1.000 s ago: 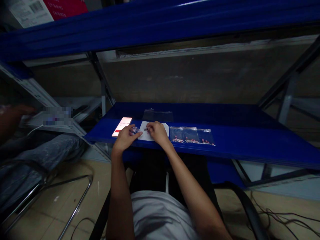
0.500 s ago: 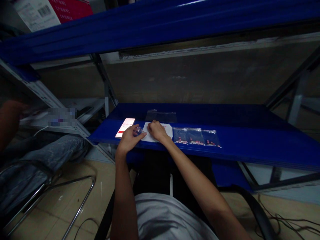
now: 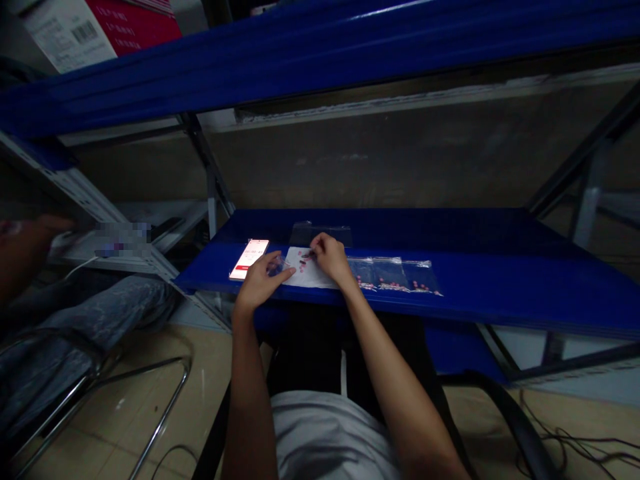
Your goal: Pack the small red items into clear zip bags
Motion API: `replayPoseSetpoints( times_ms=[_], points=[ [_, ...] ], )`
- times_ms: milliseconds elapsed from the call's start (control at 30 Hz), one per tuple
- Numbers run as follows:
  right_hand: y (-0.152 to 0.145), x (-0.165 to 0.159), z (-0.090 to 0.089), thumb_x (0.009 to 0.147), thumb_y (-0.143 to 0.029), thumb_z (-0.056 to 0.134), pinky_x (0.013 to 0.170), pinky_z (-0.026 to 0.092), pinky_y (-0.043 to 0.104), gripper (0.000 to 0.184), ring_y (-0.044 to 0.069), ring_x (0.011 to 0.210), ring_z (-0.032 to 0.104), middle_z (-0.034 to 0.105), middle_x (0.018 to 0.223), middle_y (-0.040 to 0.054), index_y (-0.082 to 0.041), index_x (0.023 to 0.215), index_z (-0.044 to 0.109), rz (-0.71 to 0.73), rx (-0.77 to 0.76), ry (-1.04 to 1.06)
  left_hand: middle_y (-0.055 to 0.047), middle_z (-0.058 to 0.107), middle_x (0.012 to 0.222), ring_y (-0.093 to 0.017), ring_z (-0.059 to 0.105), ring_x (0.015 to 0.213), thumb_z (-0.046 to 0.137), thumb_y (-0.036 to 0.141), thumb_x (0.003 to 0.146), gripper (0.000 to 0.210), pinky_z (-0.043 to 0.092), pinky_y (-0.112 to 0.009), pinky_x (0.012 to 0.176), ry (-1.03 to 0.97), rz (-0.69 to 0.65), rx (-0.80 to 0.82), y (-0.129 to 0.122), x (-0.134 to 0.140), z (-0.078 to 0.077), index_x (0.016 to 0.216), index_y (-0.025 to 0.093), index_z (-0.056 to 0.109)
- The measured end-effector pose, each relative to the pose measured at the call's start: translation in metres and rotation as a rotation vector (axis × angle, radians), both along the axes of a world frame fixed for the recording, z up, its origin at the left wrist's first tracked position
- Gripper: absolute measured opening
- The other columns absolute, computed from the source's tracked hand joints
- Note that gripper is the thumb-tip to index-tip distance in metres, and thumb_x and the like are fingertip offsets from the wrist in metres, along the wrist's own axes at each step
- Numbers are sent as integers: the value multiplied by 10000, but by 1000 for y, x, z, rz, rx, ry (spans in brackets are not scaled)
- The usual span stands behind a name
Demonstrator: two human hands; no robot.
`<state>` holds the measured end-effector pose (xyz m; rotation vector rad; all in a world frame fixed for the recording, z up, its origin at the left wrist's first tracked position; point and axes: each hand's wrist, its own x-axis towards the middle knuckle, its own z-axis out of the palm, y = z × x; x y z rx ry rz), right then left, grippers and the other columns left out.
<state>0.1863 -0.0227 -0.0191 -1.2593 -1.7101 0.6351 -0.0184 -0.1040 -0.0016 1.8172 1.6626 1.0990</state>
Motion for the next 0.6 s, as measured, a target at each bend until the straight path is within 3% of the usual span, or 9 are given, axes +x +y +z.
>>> replayPoseSetpoints(
  times_ms=[100,233,433,600],
  points=[
    [-20,10,2,886,-280,570,701,476,300,66,186,691,649,689,742,16,-221,880,599,29,-27,267,-151,717,1255,-275,693,1140,833,502,805,661,540,-429,1037,-25,-46,-2,1,2,-3,1354,172,668],
    [-56,11,8,851,-410,670,624,452,288,204,175,647,606,653,698,4,-215,895,628,90,-95,451,-127,724,1307,-266,692,1201,847,455,800,635,524,-411,1098,-72,-151,-15,2,6,-3,1354,196,676],
    [-81,19,24,752,-440,796,547,384,279,296,164,642,563,710,796,51,-190,904,749,89,-145,513,-113,742,1309,-273,695,1220,876,406,772,648,514,-419,1113,-89,-261,-55,-1,15,6,1356,201,686],
    [-87,25,29,792,-428,754,605,442,303,294,201,720,625,761,873,74,-196,971,783,138,-143,456,-82,746,1311,-254,703,1201,868,352,782,599,518,-376,1098,-106,-341,-52,-5,24,15,1339,216,695]
  ],
)
